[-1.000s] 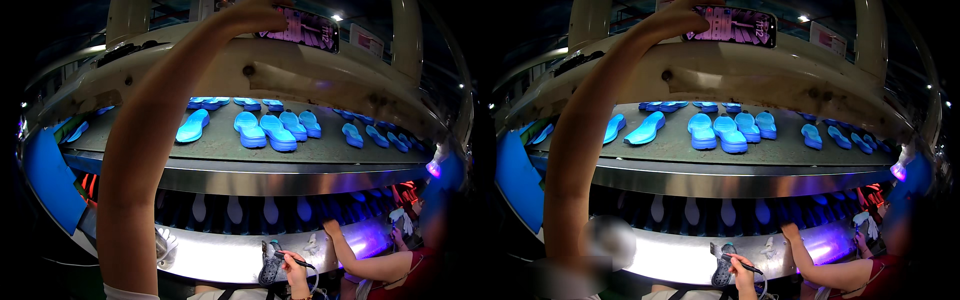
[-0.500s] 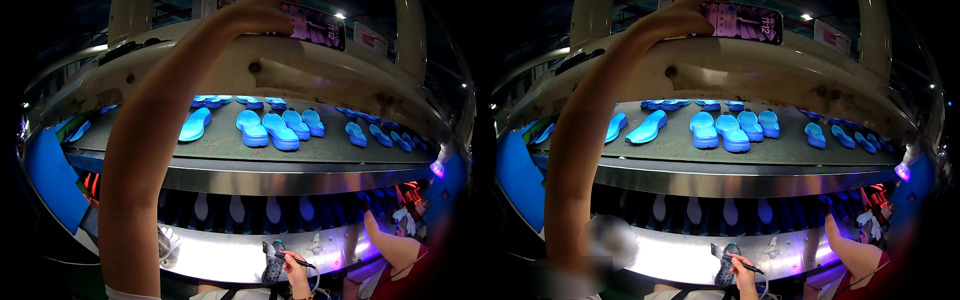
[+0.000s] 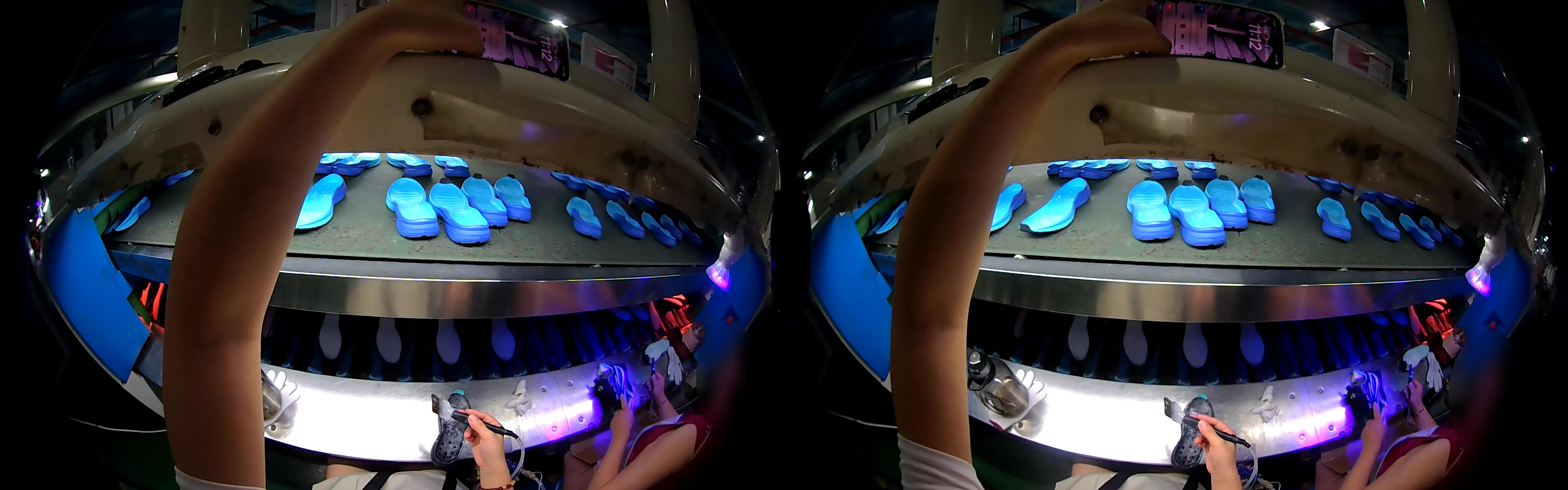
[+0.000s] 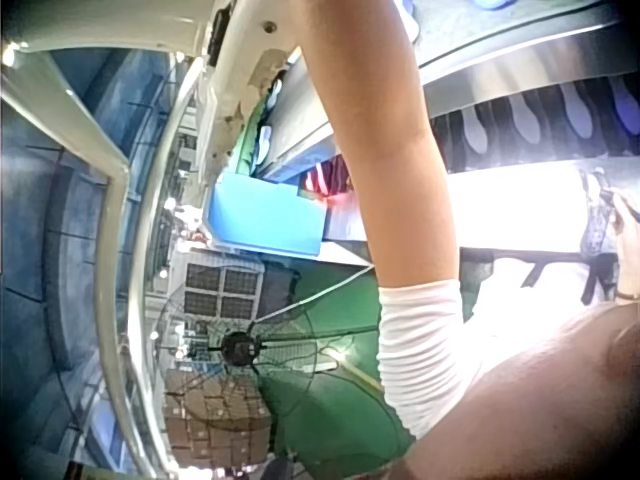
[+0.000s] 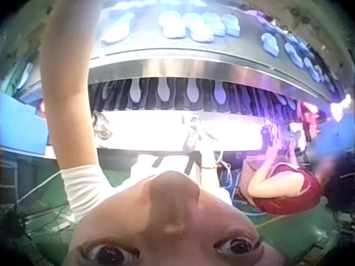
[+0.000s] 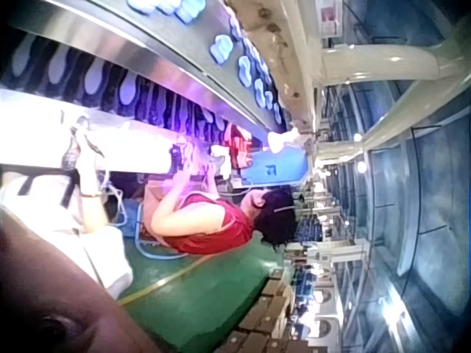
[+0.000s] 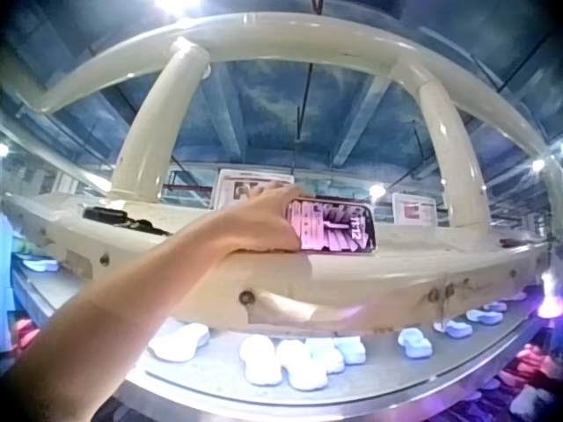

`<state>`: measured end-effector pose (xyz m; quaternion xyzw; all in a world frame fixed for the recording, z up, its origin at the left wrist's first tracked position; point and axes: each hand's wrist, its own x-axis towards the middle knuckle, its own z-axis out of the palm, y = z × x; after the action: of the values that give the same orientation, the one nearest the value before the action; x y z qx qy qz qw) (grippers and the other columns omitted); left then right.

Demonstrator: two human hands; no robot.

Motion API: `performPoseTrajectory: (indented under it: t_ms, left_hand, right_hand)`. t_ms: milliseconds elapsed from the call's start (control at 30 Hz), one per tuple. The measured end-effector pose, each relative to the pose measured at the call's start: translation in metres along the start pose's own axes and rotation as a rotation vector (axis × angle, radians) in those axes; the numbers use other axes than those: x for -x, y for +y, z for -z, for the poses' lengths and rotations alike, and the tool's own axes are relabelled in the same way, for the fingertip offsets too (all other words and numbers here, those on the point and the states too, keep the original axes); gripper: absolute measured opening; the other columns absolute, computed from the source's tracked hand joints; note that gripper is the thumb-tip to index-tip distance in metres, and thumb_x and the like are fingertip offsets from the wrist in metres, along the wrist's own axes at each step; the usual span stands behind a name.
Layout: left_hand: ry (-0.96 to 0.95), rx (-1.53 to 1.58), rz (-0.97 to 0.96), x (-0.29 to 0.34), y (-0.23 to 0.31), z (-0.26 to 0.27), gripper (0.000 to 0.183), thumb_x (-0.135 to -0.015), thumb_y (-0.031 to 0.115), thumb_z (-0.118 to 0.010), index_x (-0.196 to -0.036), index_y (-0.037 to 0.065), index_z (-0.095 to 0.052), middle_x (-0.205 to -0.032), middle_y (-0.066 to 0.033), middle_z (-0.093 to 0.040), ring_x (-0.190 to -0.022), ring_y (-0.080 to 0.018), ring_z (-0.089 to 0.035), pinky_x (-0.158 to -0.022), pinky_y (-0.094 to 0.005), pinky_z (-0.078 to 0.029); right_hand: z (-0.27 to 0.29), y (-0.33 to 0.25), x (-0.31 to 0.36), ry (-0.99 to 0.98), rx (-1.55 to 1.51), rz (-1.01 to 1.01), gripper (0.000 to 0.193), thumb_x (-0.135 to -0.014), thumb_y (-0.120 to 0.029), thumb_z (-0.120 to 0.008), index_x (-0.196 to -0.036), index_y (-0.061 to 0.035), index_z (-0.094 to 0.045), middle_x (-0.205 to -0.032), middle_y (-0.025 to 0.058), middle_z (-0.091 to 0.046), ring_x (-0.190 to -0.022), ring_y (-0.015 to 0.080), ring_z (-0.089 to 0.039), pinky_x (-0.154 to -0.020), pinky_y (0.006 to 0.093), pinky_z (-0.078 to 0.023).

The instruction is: The person repeatedly picks up blue slipper soles from a conveyor belt and scrubs them with a brush. The person holds each sole in one hand and uses the brush in the other to clean the textured surface before placing it back on the belt. The process is continuous and repetitive throughout the video.

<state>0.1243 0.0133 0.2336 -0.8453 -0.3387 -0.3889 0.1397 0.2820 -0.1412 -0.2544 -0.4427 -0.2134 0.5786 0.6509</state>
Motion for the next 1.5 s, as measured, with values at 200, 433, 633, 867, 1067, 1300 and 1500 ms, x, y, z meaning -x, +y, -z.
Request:
performPoseTrajectory:
  t_ms: [200, 433, 633, 867, 1067, 1300, 1500]
  left_hand:
    - [-0.026, 0.014, -0.001, -0.003, 0.002, -0.001, 0.077, -0.057, 0.022, -0.066, -0.127, 0.008, -0.038, -0.128, -0.0216, -0.036, -0.122, -0.0343, -0.029, -0.103, -0.0397, -0.023]
    - [-0.005, 0.003, -0.010, -0.015, -0.008, -0.008, 0.075, -0.059, 0.023, -0.065, -0.127, 0.006, -0.039, -0.127, -0.0207, -0.038, -0.119, -0.0324, -0.034, -0.099, -0.0392, -0.028]
    - [-0.057, 0.339, -0.026, -0.004, 0.006, 0.000, 0.058, -0.066, 0.017, -0.061, -0.120, 0.003, -0.046, -0.116, -0.0191, -0.049, -0.103, -0.0278, -0.051, -0.089, -0.0363, -0.041]
    - [0.141, 0.089, -0.182, -0.019, -0.004, -0.015, 0.048, -0.068, 0.019, -0.062, -0.112, 0.003, -0.054, -0.112, -0.0186, -0.054, -0.105, -0.0288, -0.050, -0.091, -0.0332, -0.038]
    - [0.187, 0.109, -0.113, -0.029, -0.007, -0.019, 0.046, -0.068, 0.026, -0.061, -0.109, 0.004, -0.057, -0.111, -0.0181, -0.055, -0.107, -0.0287, -0.050, -0.092, -0.0326, -0.037]
    - [0.134, 0.159, -0.108, -0.030, -0.004, -0.020, 0.045, -0.070, 0.025, -0.059, -0.109, 0.004, -0.057, -0.112, -0.0173, -0.055, -0.107, -0.0289, -0.050, -0.091, -0.0328, -0.038]
    - [0.176, 0.150, -0.104, -0.029, 0.001, -0.021, 0.042, -0.072, 0.023, -0.055, -0.110, 0.004, -0.057, -0.110, -0.0171, -0.056, -0.106, -0.0281, -0.051, -0.090, -0.0333, -0.039]
  right_hand:
    - [0.003, 0.000, -0.003, 0.010, -0.017, -0.003, 0.017, -0.080, -0.007, -0.058, -0.094, 0.0015, -0.061, -0.067, 0.0028, -0.059, -0.051, 0.0071, -0.053, -0.048, 0.0166, -0.041]
    - [0.007, 0.000, -0.004, -0.013, -0.041, -0.007, 0.016, -0.080, -0.006, -0.058, -0.093, 0.0019, -0.060, -0.069, 0.0041, -0.060, -0.051, 0.0075, -0.053, -0.049, 0.0173, -0.043]
    - [0.011, -0.001, -0.006, -0.002, -0.054, 0.002, 0.016, -0.080, -0.005, -0.057, -0.094, 0.0017, -0.060, -0.073, 0.0058, -0.061, -0.052, 0.0079, -0.053, -0.050, 0.0182, -0.044]
    - [0.015, -0.002, -0.008, -0.023, -0.047, -0.003, 0.016, -0.080, -0.006, -0.058, -0.094, 0.0011, -0.060, -0.078, 0.0062, -0.063, -0.052, 0.0074, -0.053, -0.049, 0.0179, -0.043]
    - [0.018, 0.000, -0.010, -0.037, -0.047, -0.006, 0.016, -0.080, -0.007, -0.058, -0.093, 0.0009, -0.060, -0.079, 0.0065, -0.063, -0.052, 0.0074, -0.053, -0.049, 0.0176, -0.043]
    - [0.024, -0.002, -0.012, -0.034, -0.053, -0.005, 0.016, -0.079, -0.006, -0.058, -0.094, 0.0011, -0.060, -0.080, 0.0071, -0.064, -0.052, 0.0075, -0.053, -0.049, 0.0177, -0.044]
    - [0.027, 0.000, -0.014, -0.040, -0.052, -0.014, 0.016, -0.079, -0.005, -0.058, -0.094, 0.0011, -0.060, -0.084, 0.0088, -0.064, -0.052, 0.0077, -0.053, -0.049, 0.0177, -0.044]
